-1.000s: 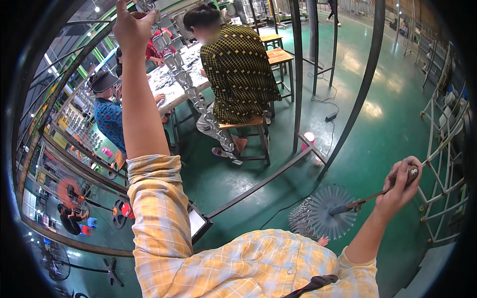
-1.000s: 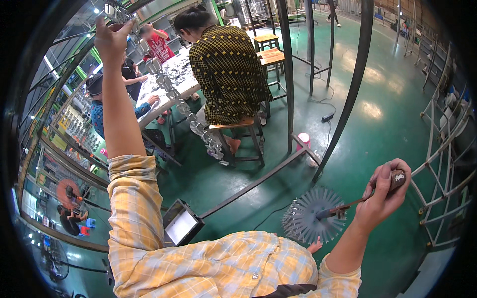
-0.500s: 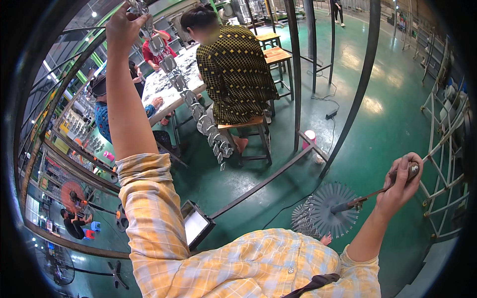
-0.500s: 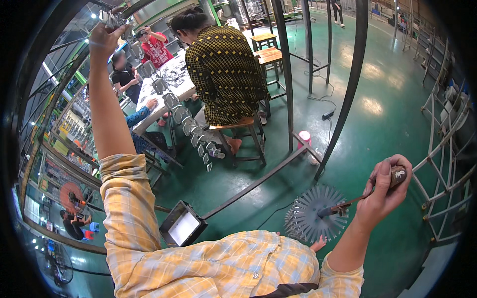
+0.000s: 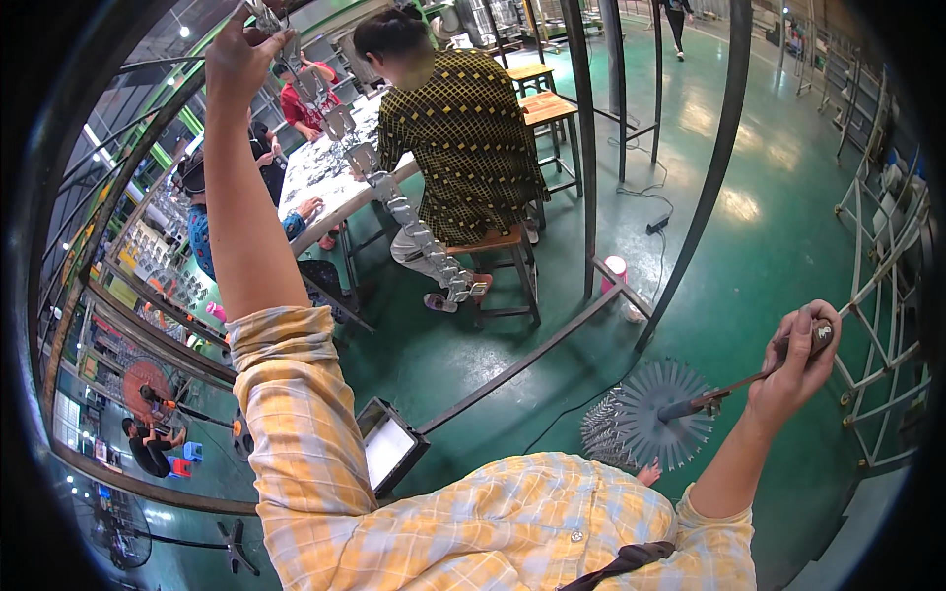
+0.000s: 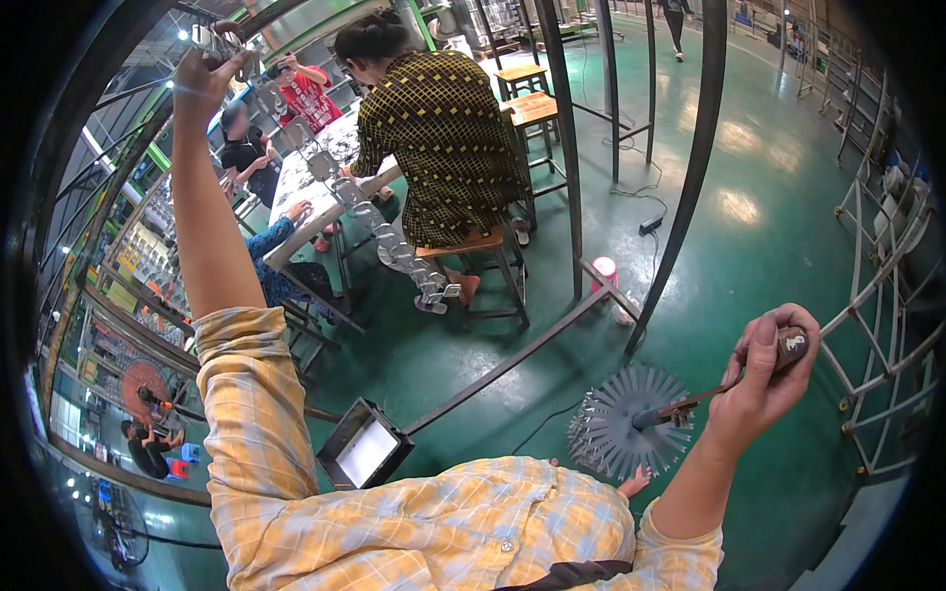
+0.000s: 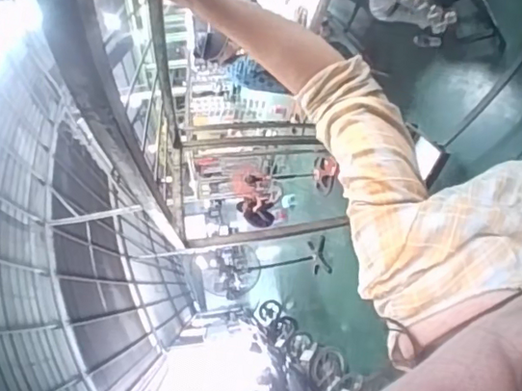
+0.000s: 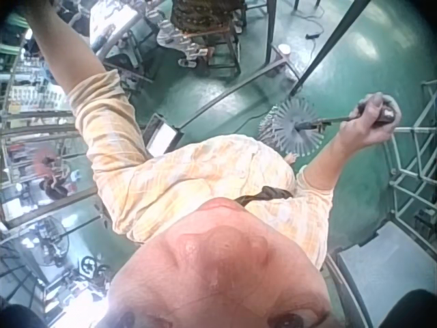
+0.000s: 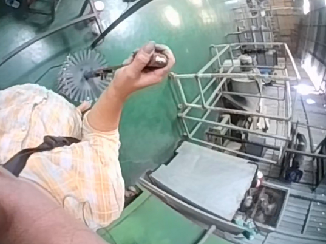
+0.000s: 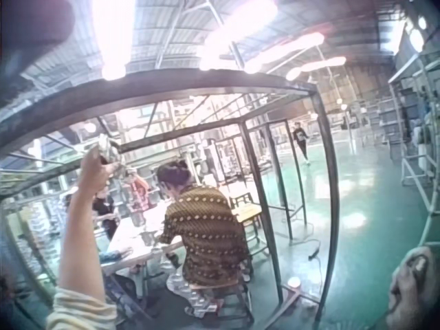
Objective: The person hangs small metal hooks onto a multi-pronged vertical rack by hand and then carries a larger loaded metal component through the facility.
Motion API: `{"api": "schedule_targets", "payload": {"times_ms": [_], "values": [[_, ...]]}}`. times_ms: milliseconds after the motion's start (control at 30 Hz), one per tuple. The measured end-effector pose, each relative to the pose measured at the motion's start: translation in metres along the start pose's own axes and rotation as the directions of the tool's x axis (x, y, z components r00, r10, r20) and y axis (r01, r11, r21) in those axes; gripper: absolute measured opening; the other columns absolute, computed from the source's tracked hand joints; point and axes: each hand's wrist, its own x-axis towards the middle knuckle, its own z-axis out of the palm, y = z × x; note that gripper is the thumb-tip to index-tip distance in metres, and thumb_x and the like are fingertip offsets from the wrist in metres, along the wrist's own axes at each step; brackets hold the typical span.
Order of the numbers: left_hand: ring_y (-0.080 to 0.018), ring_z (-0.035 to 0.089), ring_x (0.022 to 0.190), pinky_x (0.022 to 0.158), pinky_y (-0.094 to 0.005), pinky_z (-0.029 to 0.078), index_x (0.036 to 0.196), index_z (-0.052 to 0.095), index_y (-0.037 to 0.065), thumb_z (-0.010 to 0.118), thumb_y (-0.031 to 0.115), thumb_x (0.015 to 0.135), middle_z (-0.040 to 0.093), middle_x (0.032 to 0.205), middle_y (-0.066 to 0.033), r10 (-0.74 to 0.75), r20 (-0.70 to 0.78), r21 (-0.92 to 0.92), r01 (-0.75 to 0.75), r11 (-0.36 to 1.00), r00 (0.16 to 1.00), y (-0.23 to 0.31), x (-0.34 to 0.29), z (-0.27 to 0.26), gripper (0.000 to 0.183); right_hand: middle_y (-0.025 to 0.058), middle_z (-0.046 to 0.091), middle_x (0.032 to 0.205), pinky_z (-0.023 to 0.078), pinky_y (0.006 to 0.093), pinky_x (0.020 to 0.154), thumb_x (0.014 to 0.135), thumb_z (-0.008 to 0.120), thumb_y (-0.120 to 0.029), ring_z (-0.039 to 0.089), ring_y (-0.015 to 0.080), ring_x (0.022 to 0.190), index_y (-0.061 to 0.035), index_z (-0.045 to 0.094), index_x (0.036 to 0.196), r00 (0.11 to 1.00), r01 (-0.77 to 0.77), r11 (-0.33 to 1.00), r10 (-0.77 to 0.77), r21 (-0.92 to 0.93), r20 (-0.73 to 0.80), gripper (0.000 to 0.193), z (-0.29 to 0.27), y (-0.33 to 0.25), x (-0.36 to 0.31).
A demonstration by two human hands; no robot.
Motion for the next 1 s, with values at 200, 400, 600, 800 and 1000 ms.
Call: {"api": "schedule_targets", "payload": {"times_ms": [200, 400, 600, 800, 1000], "values": [[-0.0125, 0.058, 0.06, 0.054, -0.0238, 0.044, 0.111, 0.044, 0.0, 0.071, 0.015, 0.069, 0.062, 0.07, -0.0083, 0.032, -0.078, -0.016, -0.034, 0.999, 0.996, 0.025, -0.012, 0.003, 0.052, 0.0014, 0.04, 0.059, 0.018, 0.0149, 0.033, 0.082, 0.052, -0.014, 0.029, 0.0019, 0.042, -0.0027, 0.045, 0.087, 1.0, 0.004, 1.0, -0.004, -0.01, 0.002, 0.014, 0.003, -0.003, 0.002], [-0.0126, 0.058, 0.063, 0.057, -0.0233, 0.045, 0.119, 0.03, 0.0, 0.073, 0.017, 0.067, 0.062, 0.074, -0.0093, -0.061, -0.184, -0.02, 0.058, 0.998, 0.981, 0.017, -0.04, -0.011, 0.069, 0.0019, 0.04, 0.059, 0.018, 0.015, 0.033, 0.081, 0.052, -0.014, 0.029, 0.0023, 0.042, -0.0019, 0.045, 0.087, 1.0, -0.01, 1.0, 0.01, 0.01, 0.01, 0.014, 0.008, -0.005, -0.003], [-0.0109, 0.056, 0.064, 0.062, -0.0234, 0.046, 0.118, 0.032, 0.003, 0.069, 0.006, 0.07, 0.06, 0.071, -0.0084, -0.192, -0.14, -0.333, 0.136, 0.933, 0.971, 0.051, -0.089, 0.013, 0.061, 0.0029, 0.041, 0.061, 0.018, 0.0151, 0.033, 0.081, 0.052, -0.014, 0.029, 0.0029, 0.042, -0.0011, 0.045, 0.087, 1.0, 0.017, 1.0, -0.017, -0.025, -0.021, 0.016, 0.013, -0.008, -0.003], [-0.0093, 0.056, 0.065, 0.061, -0.02, 0.043, 0.115, 0.036, 0.003, 0.067, -0.001, 0.069, 0.06, 0.073, -0.0086, -0.284, -0.008, -0.573, 0.229, 0.787, 0.959, 0.077, -0.163, 0.047, 0.056, 0.0039, 0.042, 0.061, 0.019, 0.0151, 0.033, 0.081, 0.053, -0.014, 0.029, 0.0033, 0.039, -0.0014, 0.046, 0.087, 1.0, 0.004, 1.0, -0.005, -0.012, -0.014, 0.016, 0.013, -0.01, -0.003], [-0.0043, 0.051, 0.061, 0.056, -0.0181, 0.041, 0.08, 0.061, 0.001, 0.067, -0.002, 0.067, 0.059, 0.067, -0.001, -0.386, 0.169, -0.566, 0.41, 0.715, 0.907, 0.108, -0.253, 0.096, 0.014, 0.0052, 0.044, 0.061, 0.02, 0.0156, 0.032, 0.081, 0.054, -0.014, 0.03, 0.0039, 0.037, -0.0026, 0.047, 0.087, 1.0, 0.013, 1.0, -0.013, -0.009, -0.029, 0.015, 0.016, -0.012, -0.003]]}}
